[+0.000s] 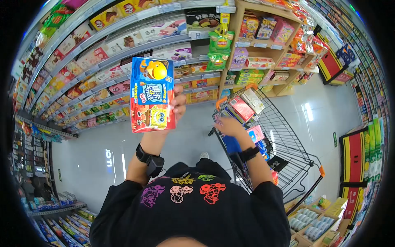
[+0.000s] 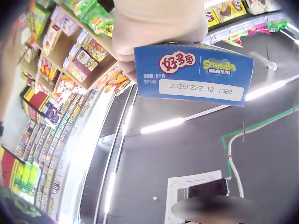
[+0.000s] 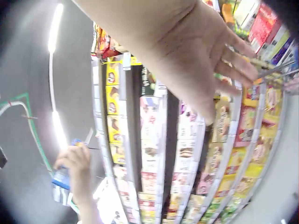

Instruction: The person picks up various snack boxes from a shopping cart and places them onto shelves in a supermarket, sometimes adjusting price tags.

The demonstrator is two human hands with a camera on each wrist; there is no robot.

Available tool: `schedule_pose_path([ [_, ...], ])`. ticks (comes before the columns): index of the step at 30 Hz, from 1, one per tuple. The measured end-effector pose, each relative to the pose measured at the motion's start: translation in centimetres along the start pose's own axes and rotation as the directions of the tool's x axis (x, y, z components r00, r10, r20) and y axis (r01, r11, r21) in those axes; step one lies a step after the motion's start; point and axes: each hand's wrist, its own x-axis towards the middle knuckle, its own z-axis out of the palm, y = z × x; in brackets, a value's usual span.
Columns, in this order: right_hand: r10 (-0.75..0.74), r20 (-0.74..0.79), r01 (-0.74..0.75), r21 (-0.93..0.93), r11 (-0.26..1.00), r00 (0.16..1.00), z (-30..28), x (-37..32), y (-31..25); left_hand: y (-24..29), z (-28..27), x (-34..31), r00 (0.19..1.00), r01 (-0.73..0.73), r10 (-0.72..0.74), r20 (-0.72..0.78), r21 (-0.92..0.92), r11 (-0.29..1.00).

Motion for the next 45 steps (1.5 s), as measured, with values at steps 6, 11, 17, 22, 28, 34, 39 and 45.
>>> schedule_pose_path([
  [6, -0.687, -0.062, 0.218, 0.966, 0.142, 0.724, -5.9, -2.6, -9.3, -1.4, -5.2, 3.4, 0.997, -0.070, 0.065, 0.038, 0.134, 0.988],
  [11, -0.817, -0.092, -0.160, 0.962, -0.220, 0.569, -5.6, -2.3, -10.1, -1.0, -6.2, 3.8, 0.993, -0.113, 0.103, 0.052, 0.250, 0.962],
  [17, -0.641, -0.069, -0.245, 0.889, -0.388, 0.765, -7.0, -4.1, -11.9, -2.4, -2.4, 3.9, 0.973, -0.101, 0.202, -0.116, 0.571, 0.815],
  [22, -0.410, -0.187, -0.049, 0.864, -0.501, 0.892, -8.8, -4.6, -11.8, -1.7, -2.6, 3.3, 0.942, -0.182, 0.322, -0.094, 0.663, 0.726],
  [28, 0.047, -0.642, 0.641, 0.752, -0.157, 0.765, -11.8, -4.8, -10.5, 0.4, -1.0, 2.8, 0.945, -0.287, 0.326, 0.010, 0.500, 0.817],
  [34, 0.053, -0.742, 0.739, 0.671, 0.059, 0.669, -12.7, -5.7, -8.8, 1.4, -0.7, 3.0, 0.958, -0.200, 0.281, 0.052, 0.825, 0.529],
  [39, -0.129, -0.803, 0.781, 0.509, 0.362, 0.582, -13.9, -7.1, -7.1, 1.6, -0.5, 2.6, 0.946, -0.140, 0.322, 0.027, 0.933, 0.331],
  [45, -0.203, -0.814, 0.814, 0.454, 0.362, 0.544, -13.7, -7.4, -6.5, 2.0, 2.7, 2.8, 0.933, -0.114, 0.311, 0.183, 0.967, -0.228],
])
